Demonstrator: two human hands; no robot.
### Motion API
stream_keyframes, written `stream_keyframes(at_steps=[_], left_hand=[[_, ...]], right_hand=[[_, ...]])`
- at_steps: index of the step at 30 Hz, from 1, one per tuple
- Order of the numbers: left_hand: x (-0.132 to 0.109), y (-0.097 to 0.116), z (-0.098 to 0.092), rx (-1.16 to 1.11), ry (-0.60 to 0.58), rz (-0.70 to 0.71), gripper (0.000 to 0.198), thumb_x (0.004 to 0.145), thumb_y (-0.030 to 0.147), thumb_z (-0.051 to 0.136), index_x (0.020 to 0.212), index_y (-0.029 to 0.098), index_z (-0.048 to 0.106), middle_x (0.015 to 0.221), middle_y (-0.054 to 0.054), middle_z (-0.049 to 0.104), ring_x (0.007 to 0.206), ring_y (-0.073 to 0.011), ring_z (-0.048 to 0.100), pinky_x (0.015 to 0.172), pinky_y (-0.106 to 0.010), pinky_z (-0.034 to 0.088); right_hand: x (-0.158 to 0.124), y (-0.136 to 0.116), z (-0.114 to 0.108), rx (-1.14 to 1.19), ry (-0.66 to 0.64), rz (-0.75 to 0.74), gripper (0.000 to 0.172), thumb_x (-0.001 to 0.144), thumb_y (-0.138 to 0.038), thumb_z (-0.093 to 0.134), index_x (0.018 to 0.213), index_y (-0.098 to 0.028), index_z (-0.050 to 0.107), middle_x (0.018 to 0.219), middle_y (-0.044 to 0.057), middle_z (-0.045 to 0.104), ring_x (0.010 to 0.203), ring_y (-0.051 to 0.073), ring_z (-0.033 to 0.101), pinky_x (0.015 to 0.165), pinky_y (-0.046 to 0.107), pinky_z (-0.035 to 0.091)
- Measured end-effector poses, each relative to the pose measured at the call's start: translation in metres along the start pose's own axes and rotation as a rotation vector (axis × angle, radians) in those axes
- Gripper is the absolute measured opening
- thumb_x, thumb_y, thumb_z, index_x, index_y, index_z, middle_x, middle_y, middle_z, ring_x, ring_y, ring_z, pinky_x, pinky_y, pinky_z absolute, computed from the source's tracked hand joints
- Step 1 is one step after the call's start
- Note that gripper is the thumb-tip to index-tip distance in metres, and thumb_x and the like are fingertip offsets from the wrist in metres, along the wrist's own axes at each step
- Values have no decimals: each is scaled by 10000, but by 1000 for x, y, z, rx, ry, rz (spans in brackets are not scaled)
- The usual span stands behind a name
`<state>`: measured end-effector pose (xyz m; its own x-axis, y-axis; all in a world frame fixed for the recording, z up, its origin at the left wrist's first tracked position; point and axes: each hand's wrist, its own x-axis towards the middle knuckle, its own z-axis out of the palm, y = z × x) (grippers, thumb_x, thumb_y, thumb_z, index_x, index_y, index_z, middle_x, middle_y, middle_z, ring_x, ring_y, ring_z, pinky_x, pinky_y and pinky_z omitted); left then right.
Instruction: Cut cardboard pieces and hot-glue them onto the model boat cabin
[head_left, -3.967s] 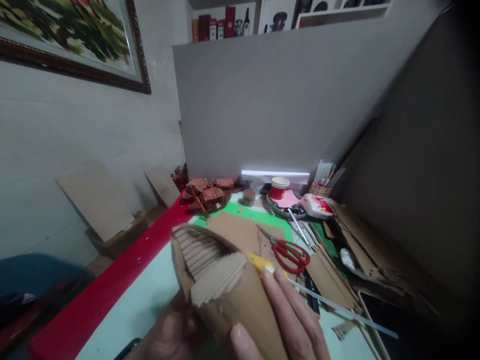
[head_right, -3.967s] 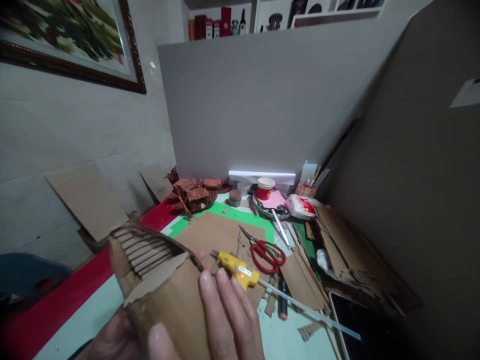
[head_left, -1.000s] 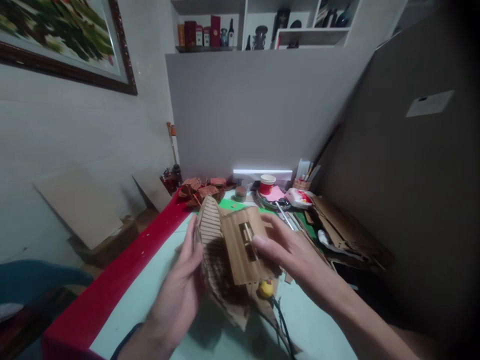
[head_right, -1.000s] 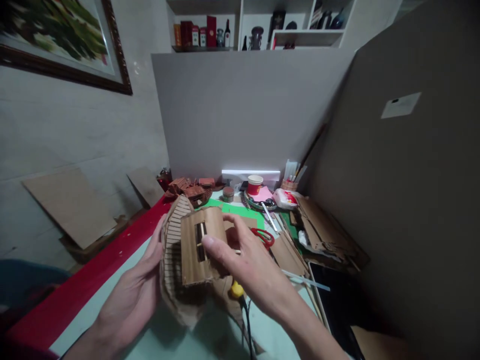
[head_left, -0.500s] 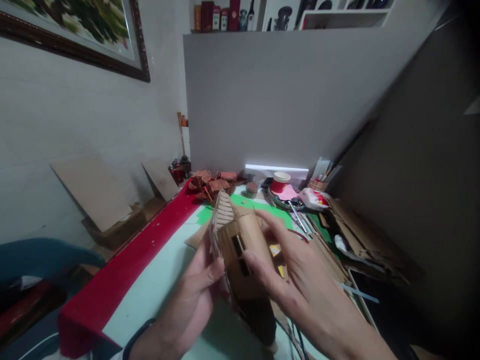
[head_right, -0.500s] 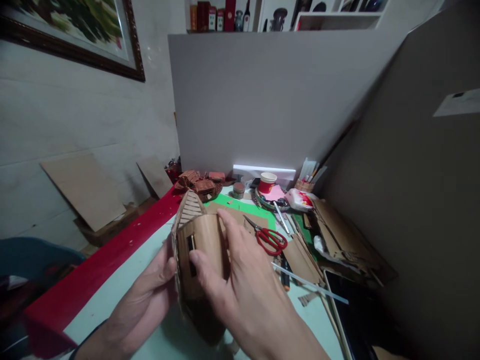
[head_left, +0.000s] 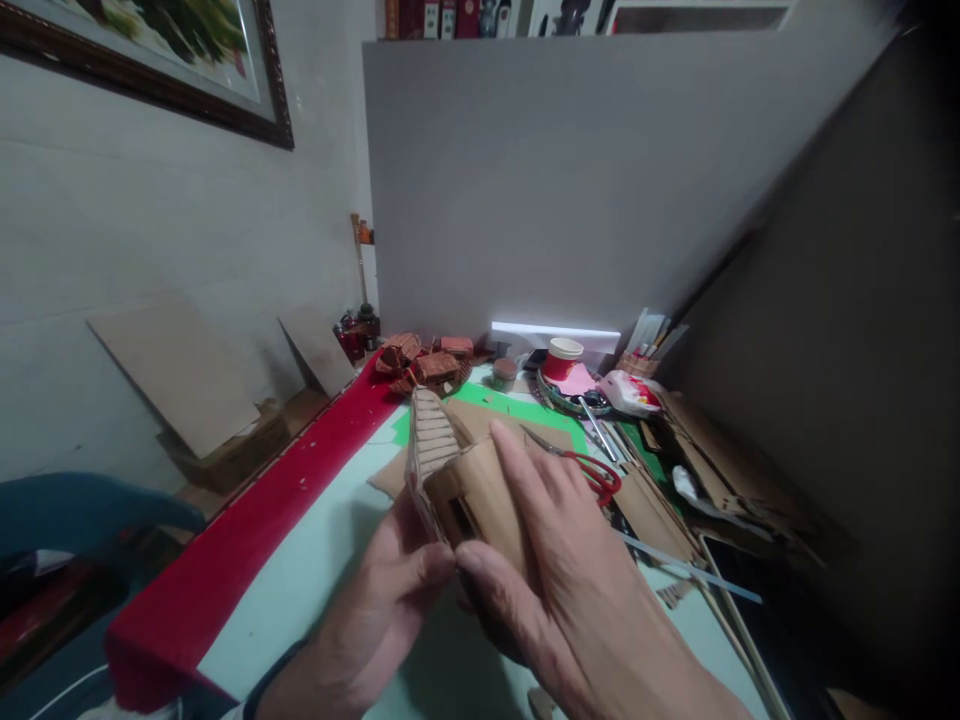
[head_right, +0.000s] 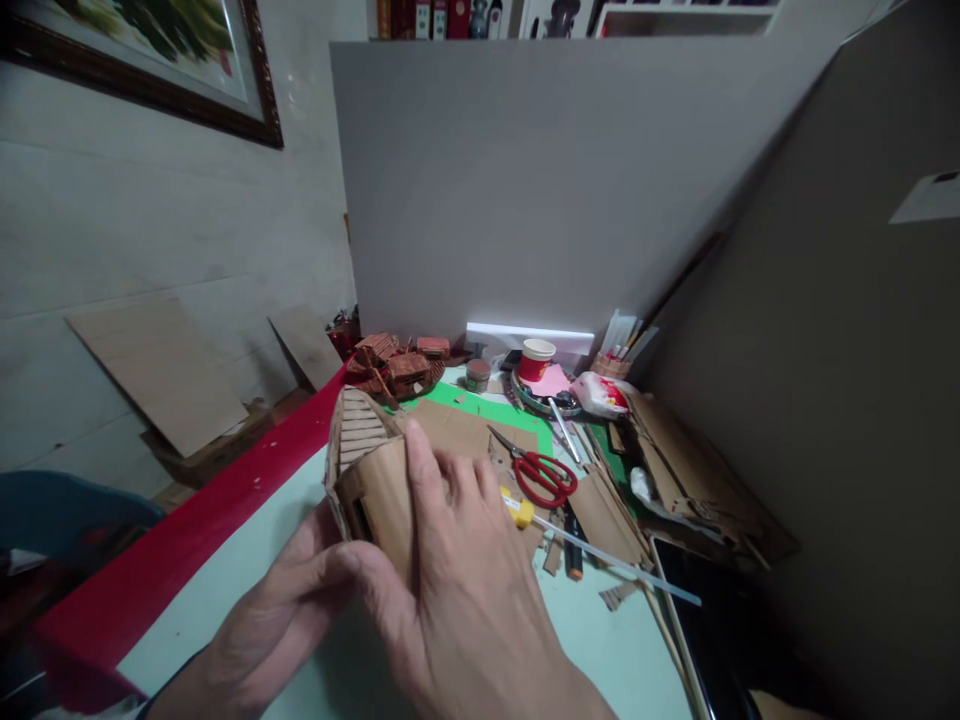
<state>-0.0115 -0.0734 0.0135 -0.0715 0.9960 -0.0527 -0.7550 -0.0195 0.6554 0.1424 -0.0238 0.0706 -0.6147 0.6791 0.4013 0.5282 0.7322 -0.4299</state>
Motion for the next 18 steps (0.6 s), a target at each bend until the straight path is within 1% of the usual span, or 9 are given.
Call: stream_keyframes(at_steps=[3,5,7,9,10,12,14,16,18], left_hand=[[1,1,-3,-32,14,-34,689,741,100,812,1355,342,611,1120,-2,771,1069,-174,690,891,-205,534],[2,0,-7,-55,17,-58,650,735,98,816,1312,341,645,1070,8,785,1012,-167,712,863,-207,547],[3,0,-11,-81,-2,-69,551,730,121,829,1227,323,702,990,17,795,987,-173,725,854,-209,554],[5,2,-13,-130,-24,-87,433,695,172,869,1097,282,752,941,12,795,988,-199,731,844,-224,568],[6,4,-13,-162,-8,-109,419,662,177,892,1051,256,757,952,2,796,981,-212,735,833,-236,578],[7,9,-11,-234,102,-169,438,670,141,878,1075,213,728,1025,-40,796,955,-231,741,818,-282,598],[8,15,-10,-283,284,-213,436,797,91,750,1215,178,660,1044,-90,793,909,-236,749,805,-330,608],[9,20,-11,-305,427,-220,430,911,66,571,1333,146,578,996,-112,795,854,-233,754,785,-354,609],[10,23,-15,-301,471,-194,445,933,49,505,1369,126,542,919,-95,799,792,-219,752,764,-342,610]], right_hand=[[2,-3,0,39,-42,21,782,977,-619,434,1594,-169,264,1512,163,433,1345,389,414,1096,647,394],[2,-5,-4,146,-143,92,821,975,-649,415,1620,-205,167,1579,117,371,1423,373,353,1151,640,338],[1,-8,-12,277,-232,154,861,957,-707,391,1628,-269,80,1647,43,249,1503,349,242,1191,633,274],[0,-9,-21,380,-231,204,857,933,-760,370,1620,-341,77,1667,-28,168,1540,320,143,1215,616,216],[-1,-9,-26,414,-199,226,841,922,-778,369,1612,-379,101,1664,-49,173,1543,312,136,1220,609,197],[-1,-6,-32,453,-120,289,782,917,-779,391,1587,-455,151,1647,-66,239,1527,315,203,1215,612,199],[-3,-2,-35,479,-61,355,736,912,-769,426,1560,-512,191,1621,-56,317,1485,331,314,1179,631,267],[-5,2,-34,527,-50,413,736,910,-743,469,1559,-491,230,1584,-4,396,1421,337,422,1129,602,368],[-9,3,-31,619,-92,461,790,901,-700,536,1579,-404,257,1495,70,510,1320,324,538,1071,518,461]])
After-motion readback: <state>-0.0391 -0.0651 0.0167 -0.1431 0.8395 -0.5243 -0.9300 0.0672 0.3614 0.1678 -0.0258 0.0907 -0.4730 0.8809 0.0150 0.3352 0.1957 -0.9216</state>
